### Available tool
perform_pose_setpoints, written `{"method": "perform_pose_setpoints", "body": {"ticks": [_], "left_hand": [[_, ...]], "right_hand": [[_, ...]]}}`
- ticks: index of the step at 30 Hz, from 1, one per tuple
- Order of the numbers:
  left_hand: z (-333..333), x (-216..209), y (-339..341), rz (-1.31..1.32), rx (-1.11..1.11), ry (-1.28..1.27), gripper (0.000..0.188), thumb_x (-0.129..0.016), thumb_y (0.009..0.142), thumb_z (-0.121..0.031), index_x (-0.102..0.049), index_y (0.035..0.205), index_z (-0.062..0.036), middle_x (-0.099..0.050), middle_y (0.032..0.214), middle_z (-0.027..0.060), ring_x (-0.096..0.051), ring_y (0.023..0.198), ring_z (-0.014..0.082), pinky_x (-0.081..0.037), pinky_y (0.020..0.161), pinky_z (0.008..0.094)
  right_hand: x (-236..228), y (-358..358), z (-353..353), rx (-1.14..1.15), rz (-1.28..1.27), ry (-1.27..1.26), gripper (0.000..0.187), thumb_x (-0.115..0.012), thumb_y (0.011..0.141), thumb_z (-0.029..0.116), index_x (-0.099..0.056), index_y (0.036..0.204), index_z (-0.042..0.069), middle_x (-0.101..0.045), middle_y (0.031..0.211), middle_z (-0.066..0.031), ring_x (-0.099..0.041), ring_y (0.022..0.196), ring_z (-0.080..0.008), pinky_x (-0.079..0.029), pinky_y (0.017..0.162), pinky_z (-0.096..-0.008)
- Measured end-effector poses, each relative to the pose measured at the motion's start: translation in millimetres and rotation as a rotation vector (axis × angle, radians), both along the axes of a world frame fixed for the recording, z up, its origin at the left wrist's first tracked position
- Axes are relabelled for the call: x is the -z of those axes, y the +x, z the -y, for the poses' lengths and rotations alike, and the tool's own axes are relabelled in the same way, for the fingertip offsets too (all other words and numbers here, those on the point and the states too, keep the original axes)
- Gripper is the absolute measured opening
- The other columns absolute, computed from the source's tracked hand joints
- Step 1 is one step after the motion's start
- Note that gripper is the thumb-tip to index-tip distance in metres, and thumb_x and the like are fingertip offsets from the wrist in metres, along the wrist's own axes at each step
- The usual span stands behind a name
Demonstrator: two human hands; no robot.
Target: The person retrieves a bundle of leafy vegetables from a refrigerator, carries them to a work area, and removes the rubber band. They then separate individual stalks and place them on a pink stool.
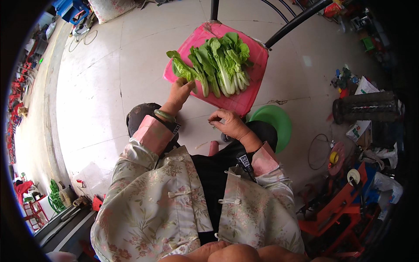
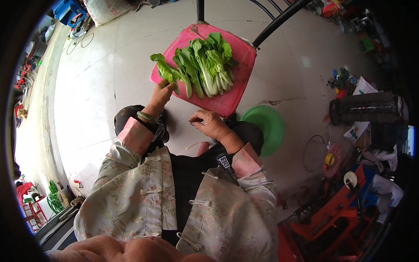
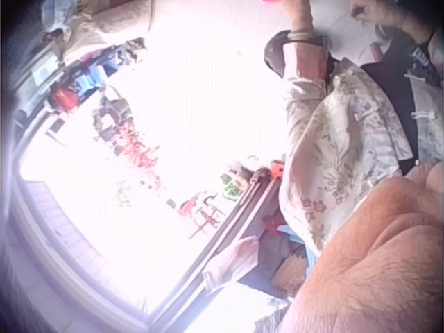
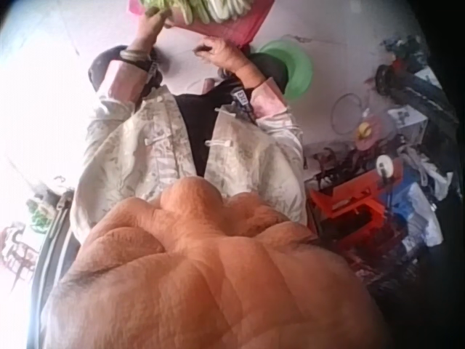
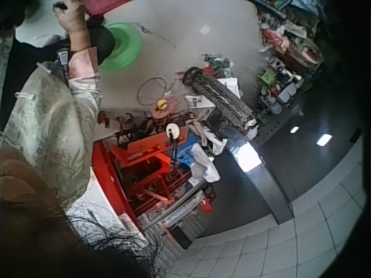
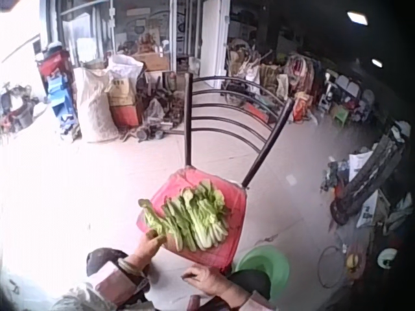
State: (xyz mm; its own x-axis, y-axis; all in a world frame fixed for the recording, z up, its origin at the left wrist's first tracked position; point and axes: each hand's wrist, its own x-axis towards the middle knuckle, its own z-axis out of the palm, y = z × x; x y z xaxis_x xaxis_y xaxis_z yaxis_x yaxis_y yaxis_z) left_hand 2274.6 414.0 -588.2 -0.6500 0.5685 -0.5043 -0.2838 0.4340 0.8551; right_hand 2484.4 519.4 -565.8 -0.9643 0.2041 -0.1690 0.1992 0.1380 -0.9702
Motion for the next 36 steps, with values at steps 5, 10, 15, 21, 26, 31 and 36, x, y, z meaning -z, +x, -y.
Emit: {"method": "perform_pose_setpoints", "body": {"ticks": [5,10,15,21,26,31,36], "left_hand": [[0.7,-8.2,0.8,0.024,0.017,0.162,0.021,-0.059,0.08,-0.013,-0.057,0.094,0.0025,-0.063,0.08,0.006,-0.058,0.074,0.0137,-0.045,0.069,0.0263],[-2.4,-1.3,-0.7,0.054,0.074,0.238,0.023,-0.059,0.08,-0.008,-0.051,0.1,0.002,-0.063,0.083,0.0057,-0.06,0.076,0.0141,-0.047,0.071,0.0261],[-4.0,-0.8,0.7,0.015,0.095,0.214,0.02,-0.059,0.081,-0.008,-0.052,0.096,0.0024,-0.062,0.083,0.0059,-0.06,0.075,0.0129,-0.047,0.069,0.0257],[-5.9,0.9,3.2,-0.039,0.091,0.227,0.021,-0.061,0.081,-0.009,-0.052,0.095,0.0033,-0.062,0.083,0.0057,-0.06,0.074,0.0126,-0.048,0.069,0.0263],[-6.6,5.8,3.3,-0.002,0.076,0.257,0.021,-0.062,0.082,-0.008,-0.052,0.096,0.0034,-0.061,0.082,0.0058,-0.059,0.074,0.013,-0.048,0.068,0.0266],[-6.8,3.9,4.0,-0.018,0.111,0.264,0.02,-0.061,0.082,-0.008,-0.052,0.097,0.0031,-0.061,0.083,0.0054,-0.059,0.074,0.0131,-0.047,0.068,0.0265],[-4.2,-1.2,4.2,0.003,0.109,0.273,0.019,-0.06,0.082,-0.007,-0.052,0.096,0.0028,-0.061,0.084,0.0057,-0.06,0.074,0.0133,-0.048,0.069,0.0264]], "right_hand": [[-8.4,-5.1,2.7,-0.008,-0.104,0.084,0.022,-0.067,0.074,-0.005,-0.064,0.094,0.004,-0.064,0.087,-0.0072,-0.064,0.083,-0.0186,-0.053,0.074,-0.0296],[-12.7,0.1,-15.6,0.154,-0.15,0.272,0.023,-0.065,0.076,-0.007,-0.063,0.095,0.005,-0.062,0.089,-0.0079,-0.063,0.079,-0.0214,-0.052,0.071,-0.0305],[-2.8,3.3,-22.0,0.156,-0.2,0.499,0.02,-0.064,0.078,-0.006,-0.063,0.096,0.003,-0.062,0.085,-0.0076,-0.063,0.078,-0.0209,-0.051,0.07,-0.0303],[17.3,18.0,-48.5,0.478,0.089,0.269,0.018,-0.065,0.079,-0.003,-0.062,0.096,0.002,-0.063,0.086,-0.0094,-0.064,0.077,-0.0207,-0.052,0.071,-0.0304],[35.9,32.3,-61.9,0.461,0.206,0.659,0.023,-0.062,0.076,-0.006,-0.06,0.097,0.003,-0.062,0.091,-0.0127,-0.064,0.08,-0.0251,-0.053,0.073,-0.0351],[38.5,31.2,-65.9,0.32,0.376,0.904,0.024,-0.063,0.072,-0.005,-0.059,0.094,0.004,-0.06,0.098,-0.0148,-0.063,0.083,-0.0296,-0.052,0.075,-0.0383],[25.4,27.1,-65.3,0.484,0.181,0.402,0.02,-0.064,0.073,-0.003,-0.058,0.09,0.004,-0.059,0.093,-0.0129,-0.065,0.081,-0.0288,-0.053,0.073,-0.0357]]}}
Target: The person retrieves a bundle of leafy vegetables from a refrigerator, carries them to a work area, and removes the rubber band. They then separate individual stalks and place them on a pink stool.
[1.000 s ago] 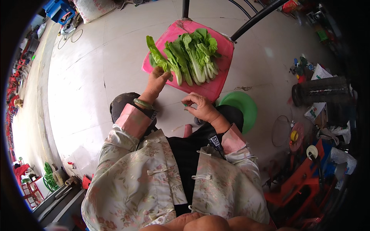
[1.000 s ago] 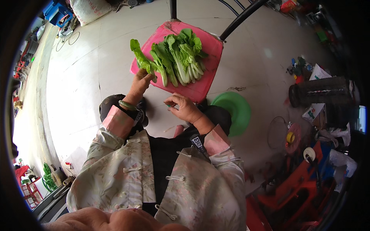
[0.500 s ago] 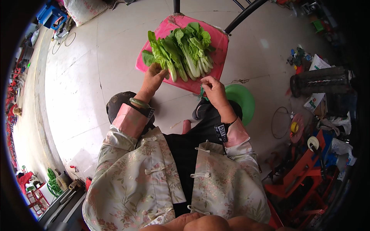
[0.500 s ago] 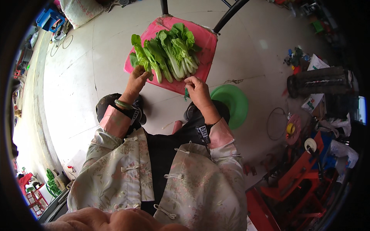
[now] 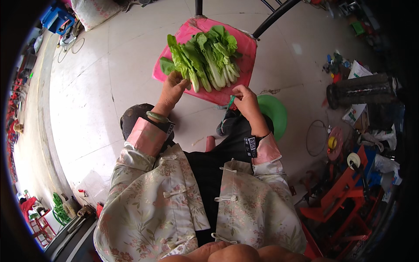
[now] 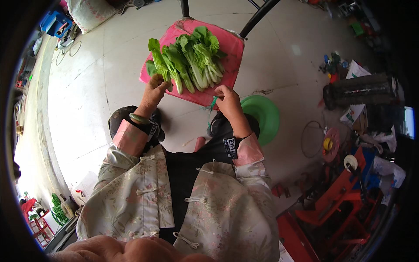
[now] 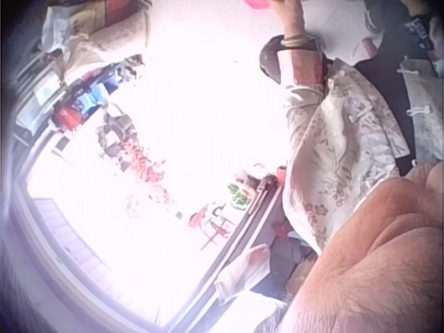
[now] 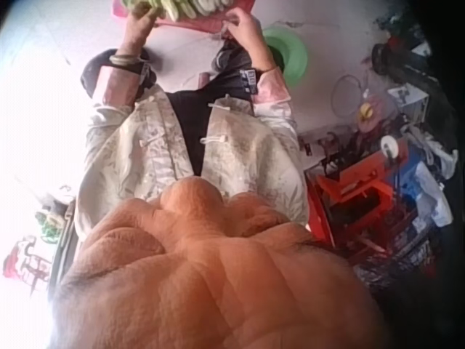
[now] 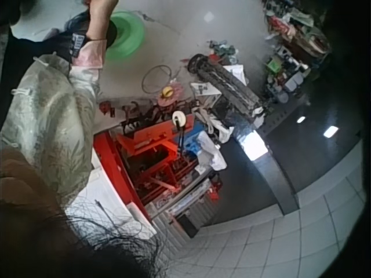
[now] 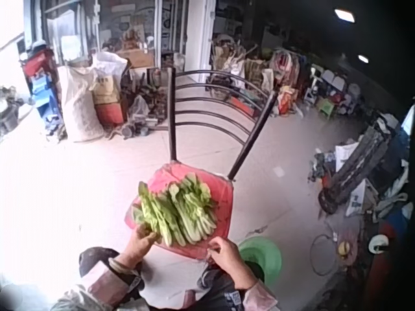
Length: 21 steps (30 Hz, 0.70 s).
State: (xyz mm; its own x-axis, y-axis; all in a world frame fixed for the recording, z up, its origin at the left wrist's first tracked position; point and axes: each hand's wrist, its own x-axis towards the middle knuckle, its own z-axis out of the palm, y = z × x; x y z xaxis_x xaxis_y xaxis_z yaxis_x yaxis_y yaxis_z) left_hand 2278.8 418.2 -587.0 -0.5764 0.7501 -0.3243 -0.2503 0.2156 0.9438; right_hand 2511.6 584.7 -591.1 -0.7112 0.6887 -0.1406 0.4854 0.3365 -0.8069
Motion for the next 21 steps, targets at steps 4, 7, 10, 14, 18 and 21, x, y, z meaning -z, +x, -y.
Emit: {"method": "perform_pose_setpoints", "body": {"ticks": [4,7,10,14,18,21], "left_hand": [[-0.2,-7.7,1.9,0.01,-0.004,-0.019,0.019,-0.06,0.082,-0.007,-0.052,0.096,0.0026,-0.061,0.083,0.0057,-0.06,0.075,0.0133,-0.048,0.07,0.0264],[-1.9,-15.8,3.9,0.03,0.005,-0.04,0.019,-0.061,0.082,-0.008,-0.052,0.096,0.0017,-0.061,0.083,0.0053,-0.06,0.075,0.0128,-0.048,0.071,0.0262],[-2.5,-22.8,4.9,0.091,0.032,-0.029,0.017,-0.062,0.085,-0.008,-0.053,0.098,-0.0006,-0.062,0.083,0.0041,-0.059,0.077,0.0117,-0.047,0.072,0.026],[-5.1,-24.2,10.7,0.199,0.101,0.184,0.02,-0.067,0.088,-0.007,-0.053,0.102,-0.0058,-0.062,0.09,0.002,-0.057,0.082,0.0096,-0.047,0.075,0.0257],[-11.7,-21.1,22.5,0.124,0.172,0.293,0.034,-0.076,0.081,-0.009,-0.052,0.104,-0.0076,-0.063,0.094,0.0012,-0.057,0.087,0.0096,-0.048,0.076,0.025],[-17.7,-19.3,29.7,0.133,0.178,0.363,0.032,-0.077,0.08,-0.012,-0.055,0.104,-0.0062,-0.064,0.093,0.003,-0.06,0.086,0.0101,-0.049,0.078,0.0254]], "right_hand": [[-7.6,1.1,1.1,0.107,-0.057,0.061,0.012,-0.066,0.077,-0.001,-0.058,0.085,0.003,-0.059,0.082,-0.0087,-0.066,0.08,-0.0245,-0.052,0.07,-0.0337],[-8.1,0.8,-1.2,0.045,0.046,0.218,0.005,-0.063,0.08,0.001,-0.06,0.085,0.002,-0.061,0.083,-0.0089,-0.066,0.079,-0.0226,-0.052,0.07,-0.0344],[-9.6,-2.3,-0.5,0.034,-0.095,0.203,0.007,-0.06,0.085,0.004,-0.063,0.092,0.002,-0.064,0.085,-0.0088,-0.064,0.078,-0.019,-0.052,0.071,-0.0326],[-20.9,-13.1,10.1,0.04,-0.241,-0.202,0.015,-0.056,0.094,0.011,-0.064,0.102,0.001,-0.066,0.086,-0.0031,-0.061,0.08,-0.0112,-0.05,0.076,-0.0255],[-31.1,-44.1,17.5,-0.117,-0.418,-0.595,0.025,-0.06,0.095,0.018,-0.058,0.113,0.001,-0.061,0.101,-0.0019,-0.057,0.092,-0.0081,-0.046,0.084,-0.0222],[-30.1,-63.8,15.3,-0.159,-0.53,-0.75,0.017,-0.063,0.093,0.015,-0.06,0.103,0.002,-0.061,0.089,0.0001,-0.054,0.078,-0.0068,-0.047,0.069,-0.0231]]}}
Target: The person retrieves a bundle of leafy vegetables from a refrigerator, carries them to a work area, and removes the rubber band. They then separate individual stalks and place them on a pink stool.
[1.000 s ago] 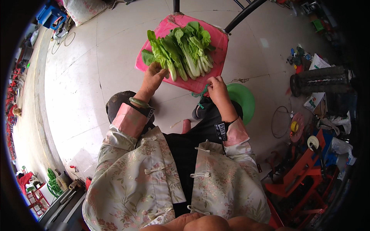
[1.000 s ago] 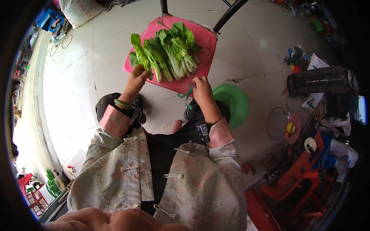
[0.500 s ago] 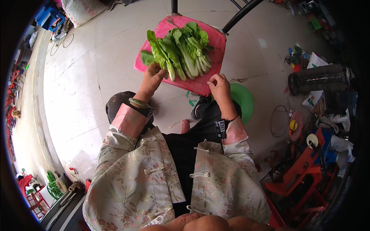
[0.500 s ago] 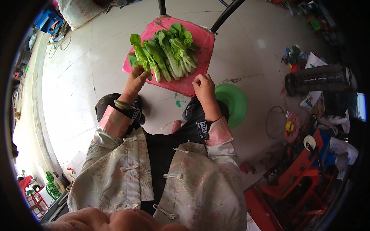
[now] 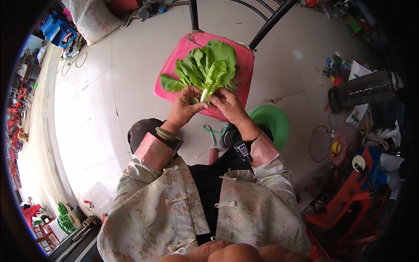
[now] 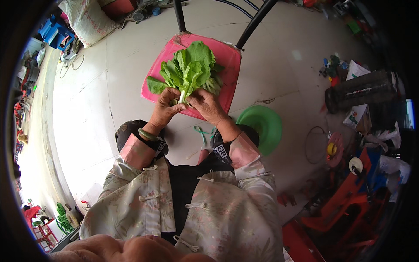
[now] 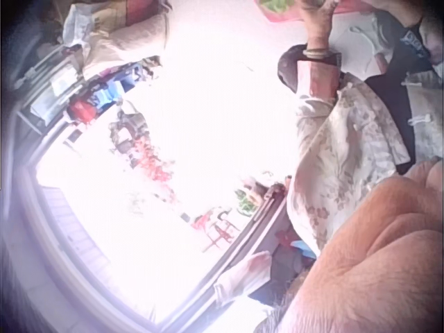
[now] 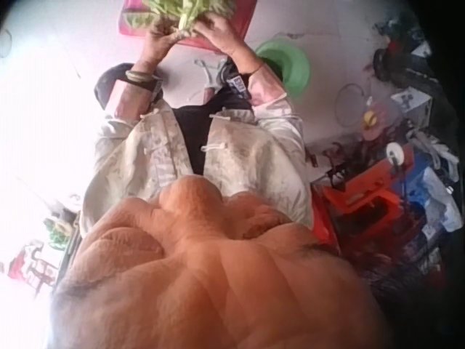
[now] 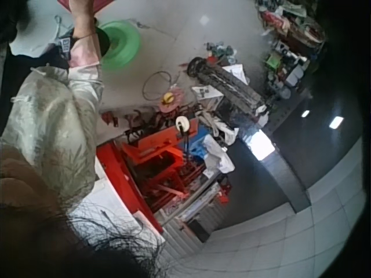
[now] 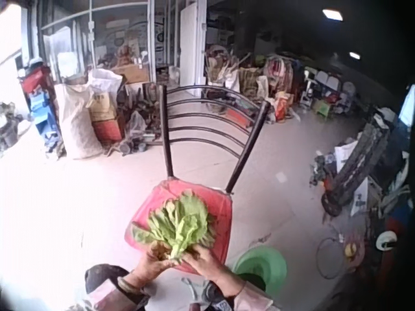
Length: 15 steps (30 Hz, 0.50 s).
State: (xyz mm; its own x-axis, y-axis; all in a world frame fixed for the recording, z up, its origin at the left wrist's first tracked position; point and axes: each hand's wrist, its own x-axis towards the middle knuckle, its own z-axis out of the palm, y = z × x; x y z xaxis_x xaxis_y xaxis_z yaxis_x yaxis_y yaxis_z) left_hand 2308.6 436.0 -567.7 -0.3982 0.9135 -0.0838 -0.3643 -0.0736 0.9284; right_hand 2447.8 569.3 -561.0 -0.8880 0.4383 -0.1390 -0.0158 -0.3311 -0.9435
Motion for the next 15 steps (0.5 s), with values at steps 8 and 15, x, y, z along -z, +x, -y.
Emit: {"method": "perform_pose_setpoints", "body": {"ticks": [8,15], "left_hand": [[-14.4,11.6,9.8,-0.128,0.063,-0.158,0.017,-0.062,0.093,-0.017,-0.061,0.099,-0.0008,-0.067,0.087,0.0041,-0.062,0.084,0.0107,-0.05,0.079,0.0274],[-25.4,-2.7,21.3,0.081,-0.068,-0.189,0.019,-0.054,0.098,-0.024,-0.06,0.096,-0.006,-0.066,0.087,0.0044,-0.051,0.068,0.0055,-0.04,0.061,0.0209]], "right_hand": [[17.4,-11.3,-3.4,0.15,-0.037,0.344,0.022,-0.056,0.095,0.011,-0.05,0.114,0.001,-0.06,0.087,-0.002,-0.058,0.076,-0.0066,-0.05,0.073,-0.0222],[11.9,-12.0,-2.3,0.214,-0.038,0.072,0.012,-0.057,0.093,0.011,-0.055,0.1,0.001,-0.059,0.081,0.0004,-0.055,0.064,-0.0053,-0.047,0.056,-0.0213]]}}
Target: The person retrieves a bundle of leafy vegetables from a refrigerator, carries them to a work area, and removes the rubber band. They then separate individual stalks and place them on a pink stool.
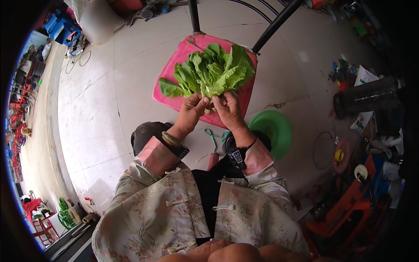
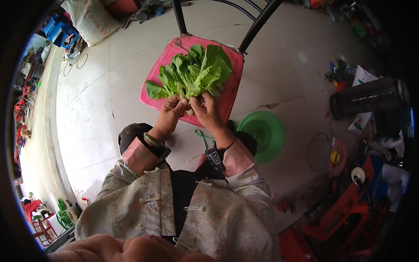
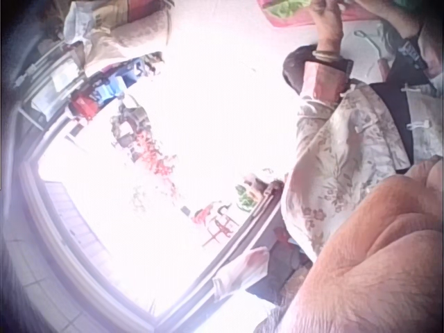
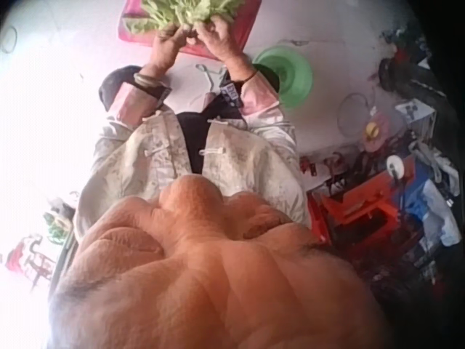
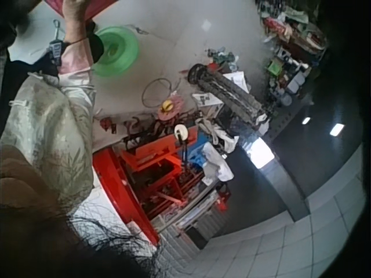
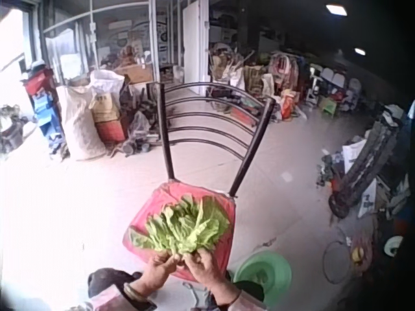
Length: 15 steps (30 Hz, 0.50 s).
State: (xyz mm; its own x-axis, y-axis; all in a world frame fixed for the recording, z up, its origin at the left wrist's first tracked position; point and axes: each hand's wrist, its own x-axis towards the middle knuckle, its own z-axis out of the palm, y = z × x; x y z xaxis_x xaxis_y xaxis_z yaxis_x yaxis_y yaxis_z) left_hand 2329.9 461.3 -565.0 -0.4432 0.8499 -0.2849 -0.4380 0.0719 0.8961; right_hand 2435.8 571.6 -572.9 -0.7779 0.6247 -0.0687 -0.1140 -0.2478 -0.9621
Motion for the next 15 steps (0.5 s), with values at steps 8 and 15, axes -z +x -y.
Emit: {"method": "perform_pose_setpoints", "body": {"ticks": [8,15], "left_hand": [[-5.4,-5.8,-0.6,0.312,-0.071,-0.021,0.024,-0.048,0.101,-0.028,-0.056,0.095,-0.0067,-0.06,0.08,0.0036,-0.039,0.057,0.0047,-0.033,0.051,0.019],[4.0,17.2,-8.2,0.558,-0.048,0.043,0.028,-0.048,0.1,-0.033,-0.055,0.093,-0.0072,-0.057,0.078,0.002,-0.038,0.055,0.007,-0.033,0.05,0.0204]], "right_hand": [[0.7,1.5,0.3,-0.005,0.01,-0.1,0.016,-0.058,0.093,0.014,-0.06,0.104,0.004,-0.063,0.086,0.0019,-0.056,0.069,-0.0032,-0.045,0.061,-0.0182],[-1.1,2.3,2.6,-0.088,-0.01,-0.378,0.023,-0.057,0.093,0.014,-0.059,0.114,0.004,-0.065,0.095,-0.0024,-0.062,0.079,-0.0114,-0.049,0.068,-0.0234]]}}
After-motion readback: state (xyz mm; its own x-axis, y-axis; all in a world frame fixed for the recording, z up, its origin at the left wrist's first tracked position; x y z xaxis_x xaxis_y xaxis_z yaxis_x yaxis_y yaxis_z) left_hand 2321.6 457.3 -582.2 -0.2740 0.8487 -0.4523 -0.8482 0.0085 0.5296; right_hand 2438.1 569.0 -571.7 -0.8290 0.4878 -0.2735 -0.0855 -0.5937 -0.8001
